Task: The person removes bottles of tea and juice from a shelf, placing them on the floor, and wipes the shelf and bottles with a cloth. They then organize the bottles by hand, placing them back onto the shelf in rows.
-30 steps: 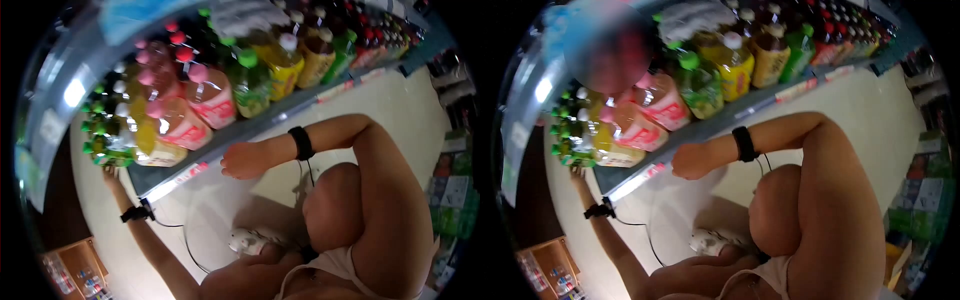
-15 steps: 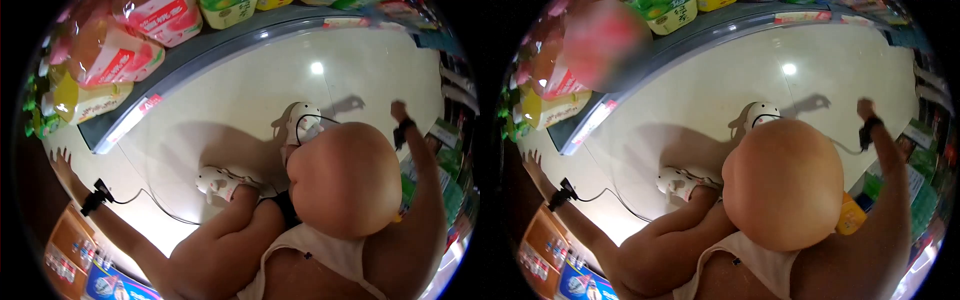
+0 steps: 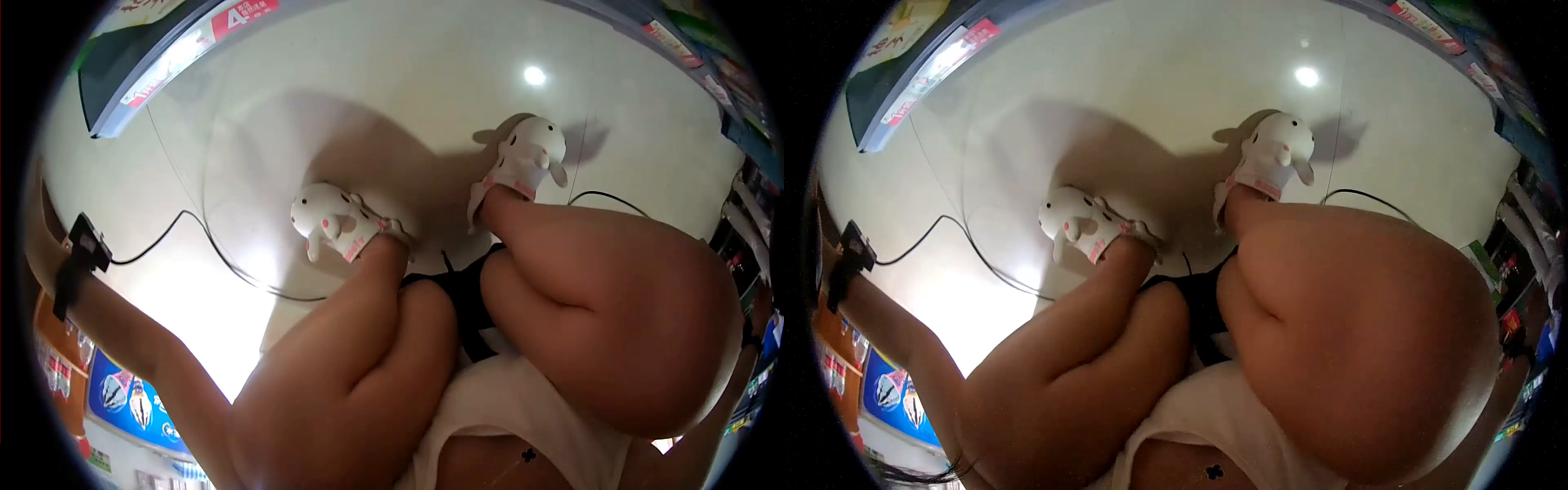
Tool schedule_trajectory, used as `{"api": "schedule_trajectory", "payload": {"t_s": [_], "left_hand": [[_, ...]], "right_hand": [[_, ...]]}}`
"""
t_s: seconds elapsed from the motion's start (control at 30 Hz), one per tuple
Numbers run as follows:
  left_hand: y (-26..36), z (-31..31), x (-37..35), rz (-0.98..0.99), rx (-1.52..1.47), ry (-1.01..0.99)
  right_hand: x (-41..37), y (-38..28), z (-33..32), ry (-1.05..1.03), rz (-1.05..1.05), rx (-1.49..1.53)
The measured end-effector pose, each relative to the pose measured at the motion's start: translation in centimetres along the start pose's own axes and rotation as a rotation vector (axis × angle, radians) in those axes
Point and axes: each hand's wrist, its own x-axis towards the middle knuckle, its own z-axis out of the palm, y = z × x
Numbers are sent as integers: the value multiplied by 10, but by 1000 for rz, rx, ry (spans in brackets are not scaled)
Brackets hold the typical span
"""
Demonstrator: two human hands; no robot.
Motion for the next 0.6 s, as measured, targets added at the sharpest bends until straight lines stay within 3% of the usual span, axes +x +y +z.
{"api": "schedule_trajectory", "payload": {"t_s": [0.3,0.47,0.6], "left_hand": [[-39,-25,24,-121,14,-11],[-41,-30,54,-245,9,-21],[-37,-45,86,-364,27,-36]], "right_hand": [[-90,-229,-24,-151,-417,110],[-122,-295,-45,-220,-576,162],[-148,-312,-63,-224,-649,198]]}}
